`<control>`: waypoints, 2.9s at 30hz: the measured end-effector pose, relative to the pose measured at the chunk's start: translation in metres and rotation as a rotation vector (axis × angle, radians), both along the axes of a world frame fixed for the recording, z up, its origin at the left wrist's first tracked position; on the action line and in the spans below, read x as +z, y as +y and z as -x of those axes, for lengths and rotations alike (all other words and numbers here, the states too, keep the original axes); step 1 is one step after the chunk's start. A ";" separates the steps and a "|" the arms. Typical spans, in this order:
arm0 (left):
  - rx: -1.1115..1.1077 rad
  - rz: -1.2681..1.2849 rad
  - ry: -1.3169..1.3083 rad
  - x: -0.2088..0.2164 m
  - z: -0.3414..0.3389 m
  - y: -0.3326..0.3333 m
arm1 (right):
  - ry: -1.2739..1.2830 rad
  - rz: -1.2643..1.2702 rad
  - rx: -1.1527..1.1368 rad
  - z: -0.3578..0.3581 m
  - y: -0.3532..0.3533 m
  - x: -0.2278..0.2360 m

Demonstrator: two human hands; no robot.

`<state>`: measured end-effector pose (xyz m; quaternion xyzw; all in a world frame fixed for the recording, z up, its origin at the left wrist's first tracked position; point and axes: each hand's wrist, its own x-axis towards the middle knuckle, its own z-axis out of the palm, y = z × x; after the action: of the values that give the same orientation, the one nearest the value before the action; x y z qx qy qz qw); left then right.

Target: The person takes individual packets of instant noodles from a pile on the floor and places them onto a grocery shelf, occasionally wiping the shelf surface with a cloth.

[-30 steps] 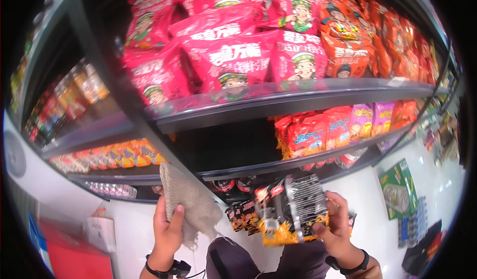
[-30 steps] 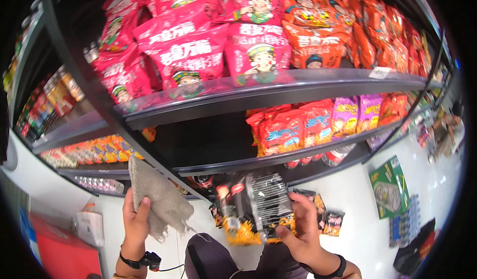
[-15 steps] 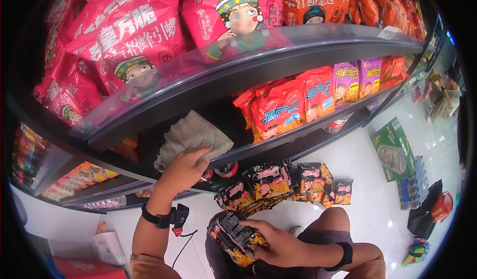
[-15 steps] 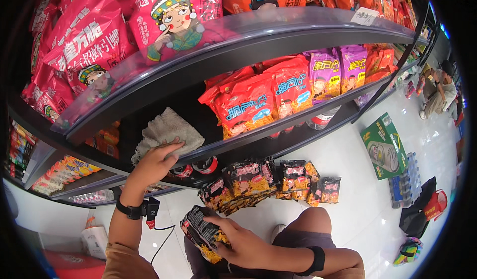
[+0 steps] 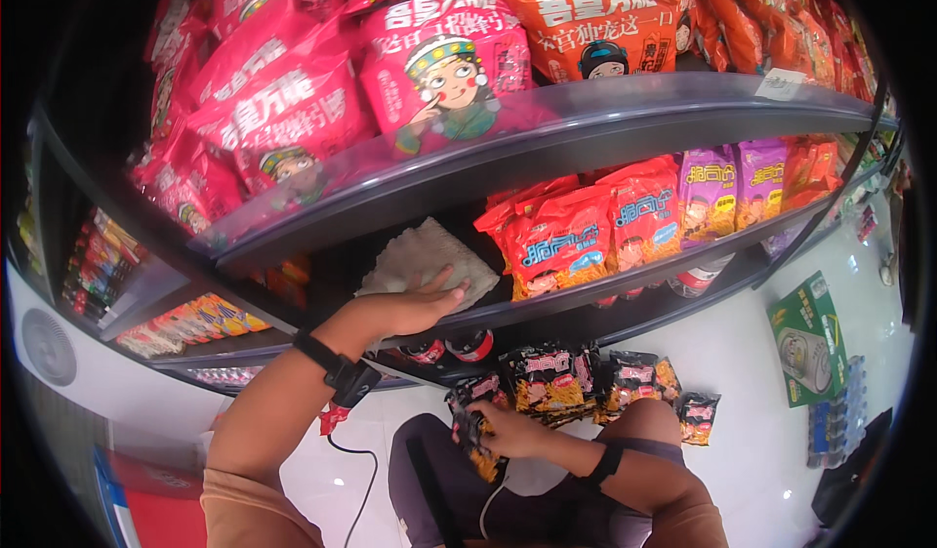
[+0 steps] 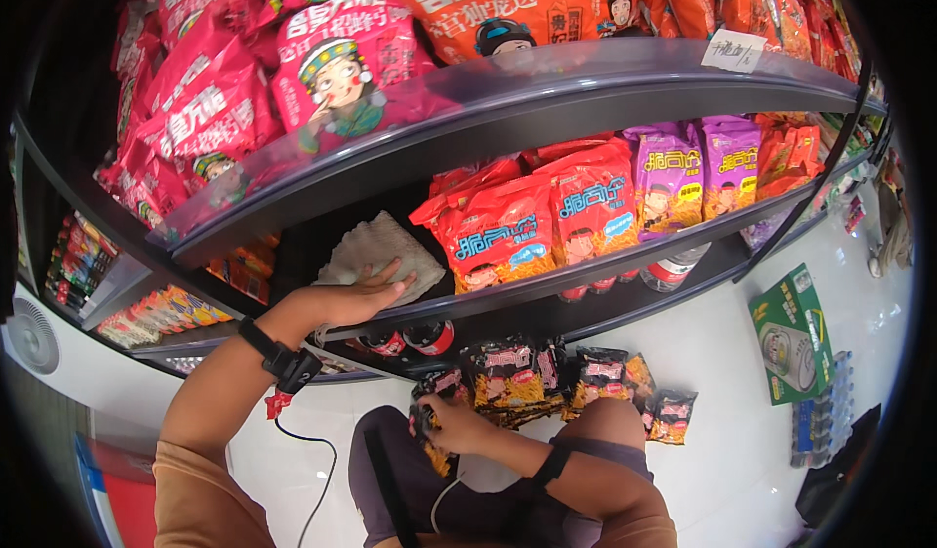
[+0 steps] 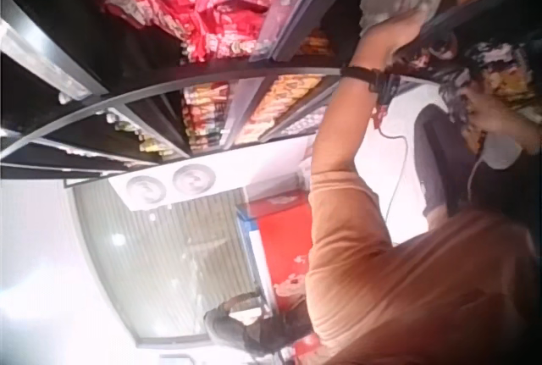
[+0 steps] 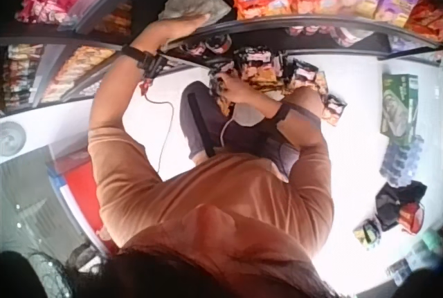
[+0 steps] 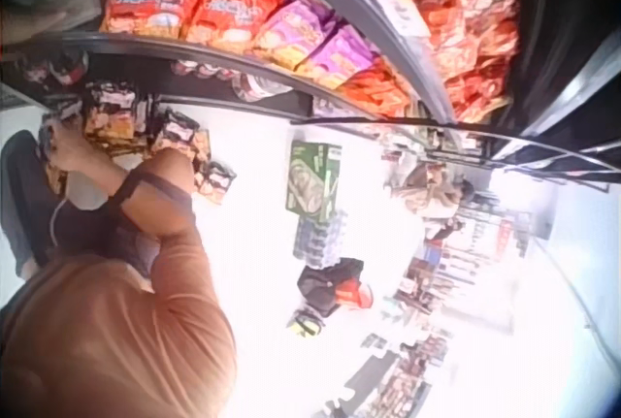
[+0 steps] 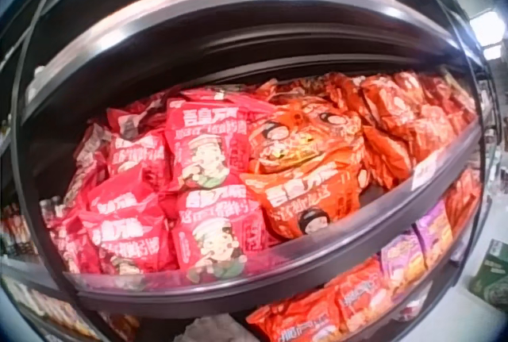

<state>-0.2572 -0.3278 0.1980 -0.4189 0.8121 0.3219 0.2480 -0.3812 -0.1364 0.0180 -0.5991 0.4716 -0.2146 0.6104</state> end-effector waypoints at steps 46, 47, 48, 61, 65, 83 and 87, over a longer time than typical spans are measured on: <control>0.857 -0.278 -0.262 -0.033 0.001 -0.060 | 0.167 0.366 0.311 0.062 -0.034 -0.052; 0.870 -0.275 -0.261 -0.027 0.005 -0.051 | 0.137 0.374 0.310 0.061 -0.037 -0.052; 0.874 -0.278 -0.249 -0.023 0.009 -0.043 | 0.168 0.370 0.294 0.060 -0.039 -0.051; 0.673 0.383 -0.075 -0.057 -0.027 -0.093 | 0.207 0.350 0.245 0.067 -0.028 -0.032; 0.577 0.693 0.015 -0.072 -0.044 -0.144 | 0.281 0.436 0.206 0.065 -0.020 -0.028; 0.272 0.734 0.429 -0.087 -0.050 -0.209 | 0.339 0.401 0.148 0.069 0.008 -0.018; 0.100 0.513 0.257 -0.097 -0.005 -0.230 | 0.310 0.426 0.162 0.058 0.003 -0.011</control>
<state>-0.2519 -0.5574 0.1007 -0.4630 0.8701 0.1683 0.0130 -0.4389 -0.1334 0.0066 -0.7754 0.4542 -0.1653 0.4063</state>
